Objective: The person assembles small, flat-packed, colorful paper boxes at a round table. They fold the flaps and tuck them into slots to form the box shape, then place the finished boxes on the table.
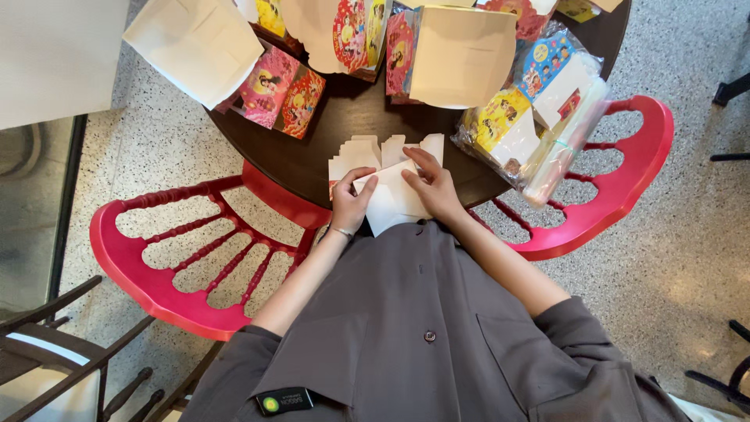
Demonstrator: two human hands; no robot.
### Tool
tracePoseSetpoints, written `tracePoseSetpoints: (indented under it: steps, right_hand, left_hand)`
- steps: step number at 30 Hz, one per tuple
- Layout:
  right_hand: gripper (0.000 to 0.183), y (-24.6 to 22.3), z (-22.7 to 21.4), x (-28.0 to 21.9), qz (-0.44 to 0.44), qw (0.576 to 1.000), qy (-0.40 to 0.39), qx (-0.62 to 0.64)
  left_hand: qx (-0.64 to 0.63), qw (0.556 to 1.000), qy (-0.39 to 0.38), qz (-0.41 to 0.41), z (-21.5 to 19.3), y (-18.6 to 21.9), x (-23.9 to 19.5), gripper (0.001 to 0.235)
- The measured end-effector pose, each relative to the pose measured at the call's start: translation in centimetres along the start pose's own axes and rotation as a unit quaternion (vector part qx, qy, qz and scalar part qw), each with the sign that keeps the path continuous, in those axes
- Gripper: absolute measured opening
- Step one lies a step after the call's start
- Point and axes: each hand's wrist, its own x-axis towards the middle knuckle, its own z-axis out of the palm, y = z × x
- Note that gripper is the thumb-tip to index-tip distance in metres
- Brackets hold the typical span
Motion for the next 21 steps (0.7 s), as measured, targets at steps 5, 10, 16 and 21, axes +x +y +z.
tracePoseSetpoints:
  steps: [5,10,16,21]
  right_hand:
    - [0.055,-0.2,-3.7,-0.5,0.300,0.882,-0.050,0.359]
    - [0.033,-7.1,-7.3,-1.4,0.196,0.900,-0.215,0.325]
    - [0.014,-23.0,-10.6,1.7,-0.016,0.956,-0.286,0.065]
    - [0.012,-34.6,-8.9,11.3,-0.282,0.924,-0.145,-0.215]
  left_hand:
    - [-0.147,0.981,0.011,0.130,-0.7,2.6,-1.4,0.017]
    - [-0.113,0.963,-0.031,0.244,-1.7,9.1,-2.8,0.020]
    - [-0.135,0.922,-0.029,0.362,-4.7,19.2,-2.4,0.046]
    - [-0.147,0.870,0.124,0.453,-14.4,24.3,2.0,0.055]
